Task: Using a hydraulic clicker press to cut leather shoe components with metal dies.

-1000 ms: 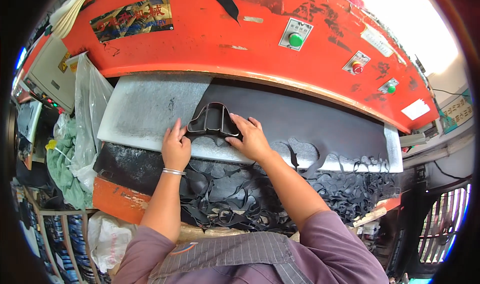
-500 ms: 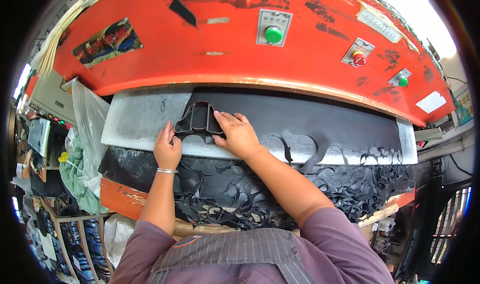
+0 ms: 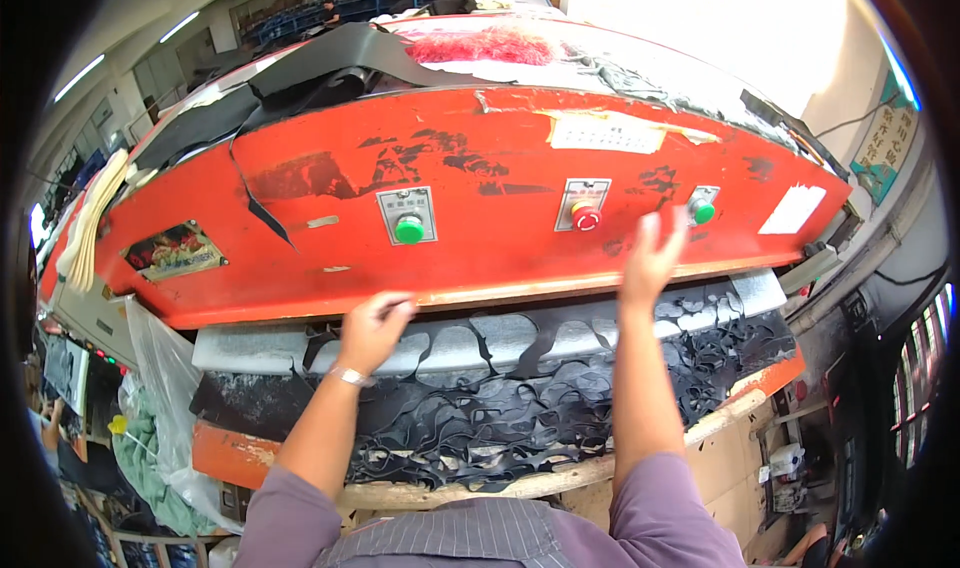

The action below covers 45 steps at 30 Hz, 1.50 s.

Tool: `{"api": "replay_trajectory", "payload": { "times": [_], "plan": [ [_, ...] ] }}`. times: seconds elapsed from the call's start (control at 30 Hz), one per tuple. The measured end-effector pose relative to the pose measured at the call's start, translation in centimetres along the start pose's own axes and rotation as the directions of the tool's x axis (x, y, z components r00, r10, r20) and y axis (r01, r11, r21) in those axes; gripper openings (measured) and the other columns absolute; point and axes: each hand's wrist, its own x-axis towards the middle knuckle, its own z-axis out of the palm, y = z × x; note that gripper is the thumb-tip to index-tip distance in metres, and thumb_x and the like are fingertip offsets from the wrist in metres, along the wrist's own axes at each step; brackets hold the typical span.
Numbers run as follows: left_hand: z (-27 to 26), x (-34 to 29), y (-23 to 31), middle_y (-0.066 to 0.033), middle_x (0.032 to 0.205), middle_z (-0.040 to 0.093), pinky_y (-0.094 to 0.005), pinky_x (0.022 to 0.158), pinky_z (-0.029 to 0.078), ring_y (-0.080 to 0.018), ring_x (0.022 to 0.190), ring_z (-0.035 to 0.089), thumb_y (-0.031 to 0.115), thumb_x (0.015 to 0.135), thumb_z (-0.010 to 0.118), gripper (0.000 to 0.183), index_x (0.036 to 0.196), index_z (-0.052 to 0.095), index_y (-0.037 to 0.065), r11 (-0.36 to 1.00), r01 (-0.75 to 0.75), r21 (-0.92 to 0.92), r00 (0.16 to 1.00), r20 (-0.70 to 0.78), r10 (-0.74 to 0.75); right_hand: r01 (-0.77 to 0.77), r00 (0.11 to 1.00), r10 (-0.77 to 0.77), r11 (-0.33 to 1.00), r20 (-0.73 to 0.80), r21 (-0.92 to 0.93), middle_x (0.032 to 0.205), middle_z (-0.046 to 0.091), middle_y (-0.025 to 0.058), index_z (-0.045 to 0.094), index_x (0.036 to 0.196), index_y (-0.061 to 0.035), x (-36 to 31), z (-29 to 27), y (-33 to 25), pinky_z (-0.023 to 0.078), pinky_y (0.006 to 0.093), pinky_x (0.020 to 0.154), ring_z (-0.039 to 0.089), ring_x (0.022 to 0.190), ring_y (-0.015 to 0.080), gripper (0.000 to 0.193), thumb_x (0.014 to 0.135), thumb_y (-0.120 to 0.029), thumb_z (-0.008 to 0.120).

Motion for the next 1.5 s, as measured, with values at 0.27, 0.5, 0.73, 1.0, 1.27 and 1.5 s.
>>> {"api": "replay_trajectory", "payload": {
  "times": [0.27, 0.5, 0.73, 1.0, 1.27, 1.5],
  "plan": [
    [6.6, 8.1, 10.7, -0.0136, 0.057, 0.06, -0.0408, 0.057, 0.05, -0.0322, 0.057, 0.062, 0.033, 0.089, 0.056, 0.039, 0.064, 0.062, 0.005, 0.857, -0.257, 0.447, 0.966, 0.105, 0.235, -0.035, 0.981, -0.05, 0.904, -0.187, -0.426, 0.15, 0.019, 0.0326, 0.022, 0.143, 0.0122, 15.4, -6.4, 7.8, 0.013, 0.0467, 0.117, 0.017, 0.142, 0.043, 0.079, 0.099, -0.052, 0.033],
    [1.4, -3.8, 7.3, -0.0176, 0.07, 0.061, -0.0485, 0.059, 0.046, -0.0403, 0.067, 0.059, 0.038, 0.089, 0.057, 0.038, 0.068, 0.059, 0.006, 0.917, -0.117, 0.382, 0.982, 0.181, 0.05, -0.101, 0.995, 0.1, 0.989, -0.015, -0.111, 0.151, 0.027, 0.0228, 0.026, 0.145, 0.0064, 11.6, -12.2, 4.8, 0.024, 0.0384, 0.113, 0.029, 0.14, 0.0298, 0.071, 0.098, -0.042, 0.048],
    [-2.6, -20.2, 1.5, -0.0122, 0.076, 0.062, -0.0446, 0.067, 0.047, -0.0328, 0.074, 0.059, 0.033, 0.084, 0.062, 0.032, 0.067, 0.061, 0.006, 0.719, 0.166, 0.675, 0.959, 0.06, -0.277, 0.147, 0.956, -0.175, 0.98, 0.234, 0.132, 0.122, 0.059, 0.0105, 0.059, 0.12, -0.0011, 4.3, -4.5, -5.6, 0.043, 0.0344, 0.095, 0.054, 0.113, 0.0199, 0.032, 0.092, -0.017, 0.061],
    [-1.1, -20.1, 2.4, -0.0095, 0.075, 0.056, -0.0447, 0.071, 0.044, -0.031, 0.079, 0.055, 0.034, 0.078, 0.065, 0.028, 0.068, 0.064, 0.008, 0.667, 0.188, 0.721, 0.981, -0.111, -0.156, 0.328, 0.267, -0.795, 0.607, 0.545, 0.724, 0.097, 0.066, 0.0066, 0.064, 0.1, -0.0062, -13.6, 11.2, -20.7, 0.049, 0.0409, 0.086, 0.061, 0.097, 0.027, 0.023, 0.078, -0.01, 0.068],
    [-4.2, -21.2, 6.3, -0.0128, 0.081, 0.067, -0.0415, 0.077, 0.05, -0.0321, 0.085, 0.063, 0.036, 0.08, 0.068, 0.03, 0.08, 0.073, 0.007, 0.675, 0.294, 0.677, 0.755, 0.269, -0.599, 0.43, -0.303, -0.673, 0.535, 0.674, 0.728, 0.107, 0.065, 0.0084, 0.065, 0.103, -0.0065, -21.8, 16.7, -15.3, 0.048, 0.0391, 0.089, 0.06, 0.105, 0.0264, 0.023, 0.085, -0.016, 0.055],
    [-5.7, -19.6, -1.2, -0.0165, 0.126, 0.058, -0.0408, 0.102, 0.041, -0.0342, 0.119, 0.052, 0.029, 0.082, 0.066, 0.048, 0.12, 0.06, 0.002, 0.601, 0.08, 0.795, 0.993, -0.009, -0.12, 0.414, -0.656, -0.384, 0.536, 0.65, 0.736, 0.104, 0.068, 0.0098, 0.068, 0.094, -0.0116, -27.1, 16.3, -18.8, 0.051, 0.0417, 0.084, 0.065, 0.098, 0.0298, 0.02, 0.082, -0.015, 0.052]
  ]
}}
